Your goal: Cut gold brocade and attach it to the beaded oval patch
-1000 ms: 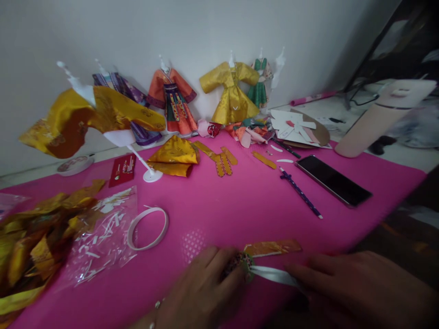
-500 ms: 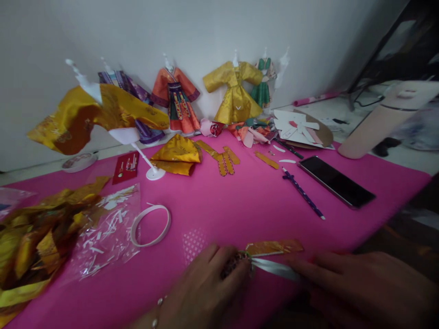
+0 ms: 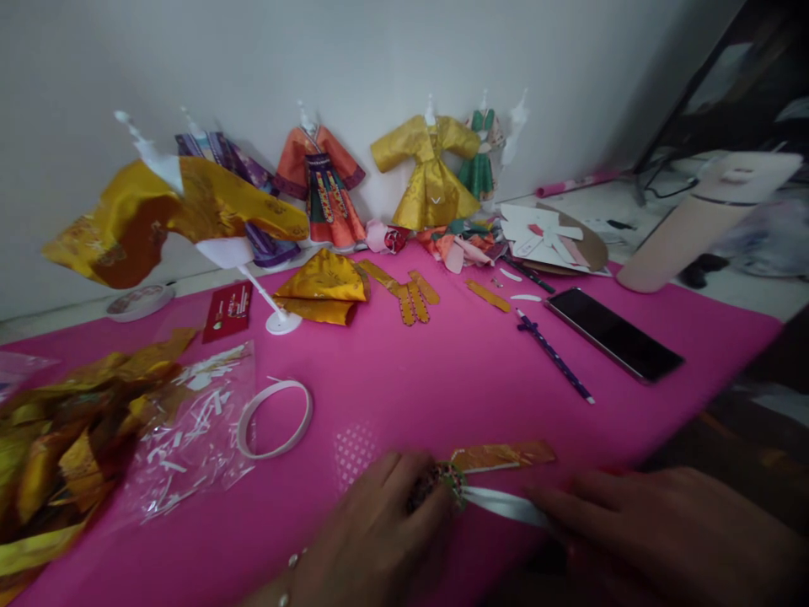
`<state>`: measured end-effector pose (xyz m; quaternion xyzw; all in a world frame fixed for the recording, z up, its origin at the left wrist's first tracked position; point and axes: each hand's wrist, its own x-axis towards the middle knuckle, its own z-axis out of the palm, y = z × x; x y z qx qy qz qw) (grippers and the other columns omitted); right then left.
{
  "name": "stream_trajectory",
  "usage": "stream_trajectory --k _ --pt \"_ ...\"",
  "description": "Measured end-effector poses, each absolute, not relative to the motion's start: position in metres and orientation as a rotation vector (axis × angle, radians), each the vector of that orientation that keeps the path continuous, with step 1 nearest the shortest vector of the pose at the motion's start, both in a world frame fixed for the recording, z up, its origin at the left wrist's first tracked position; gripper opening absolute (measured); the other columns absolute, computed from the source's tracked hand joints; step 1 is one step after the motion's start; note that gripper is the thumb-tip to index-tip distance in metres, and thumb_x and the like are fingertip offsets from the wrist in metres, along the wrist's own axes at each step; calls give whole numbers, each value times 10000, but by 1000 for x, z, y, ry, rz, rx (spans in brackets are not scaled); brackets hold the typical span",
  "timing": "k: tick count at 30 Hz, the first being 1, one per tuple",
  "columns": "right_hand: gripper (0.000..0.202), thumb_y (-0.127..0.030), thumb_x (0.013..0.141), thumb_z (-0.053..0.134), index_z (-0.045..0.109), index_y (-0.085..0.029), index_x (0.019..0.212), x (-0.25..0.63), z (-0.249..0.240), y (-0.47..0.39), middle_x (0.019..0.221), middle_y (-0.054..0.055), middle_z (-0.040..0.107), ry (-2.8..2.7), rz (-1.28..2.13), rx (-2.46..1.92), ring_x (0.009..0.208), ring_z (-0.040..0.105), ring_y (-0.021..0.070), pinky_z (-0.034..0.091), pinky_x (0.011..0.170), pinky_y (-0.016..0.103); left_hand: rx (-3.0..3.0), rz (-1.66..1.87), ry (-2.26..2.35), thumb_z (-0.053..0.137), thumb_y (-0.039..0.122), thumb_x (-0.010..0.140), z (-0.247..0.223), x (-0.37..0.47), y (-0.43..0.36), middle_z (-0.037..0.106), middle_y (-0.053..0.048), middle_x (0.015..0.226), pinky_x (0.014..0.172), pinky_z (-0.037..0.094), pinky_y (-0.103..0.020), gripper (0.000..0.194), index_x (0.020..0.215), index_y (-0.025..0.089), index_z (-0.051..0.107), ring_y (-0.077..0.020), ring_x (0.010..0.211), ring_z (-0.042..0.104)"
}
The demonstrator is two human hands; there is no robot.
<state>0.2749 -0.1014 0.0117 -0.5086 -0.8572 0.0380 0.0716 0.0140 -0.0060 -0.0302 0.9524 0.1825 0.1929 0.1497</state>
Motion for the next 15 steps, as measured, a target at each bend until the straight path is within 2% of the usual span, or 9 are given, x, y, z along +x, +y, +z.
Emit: stream_trajectory --k 3,10,15 --pt "393 -89 714 507 616 -276 1042 273 10 -103 664 -77 696 -2600 27 -1500 362 608 151 223 342 354 2725 562 518 542 64 921 -31 15 -7 633 -95 1006 656 558 -341 220 1110 158 601 -221 811 575" --pt "337 -99 750 451 567 -295 999 272 4 -114 635 -91 670 -2643 -101 -1560 322 574 159 128 342 381 2717 601 522 552 44 907 -33 14 -9 619 -105 1017 644 550 -346 232 1113 146 584 -225 814 569" --pt "330 -106 770 416 562 -301 991 266 5 -117 615 -83 656 -2622 -115 -1580 319 573 166 140 343 380 2687 609 553 568 42 895 -35 13 -13 615 -85 967 626 539 -332 181 1036 154 589 -217 786 558"
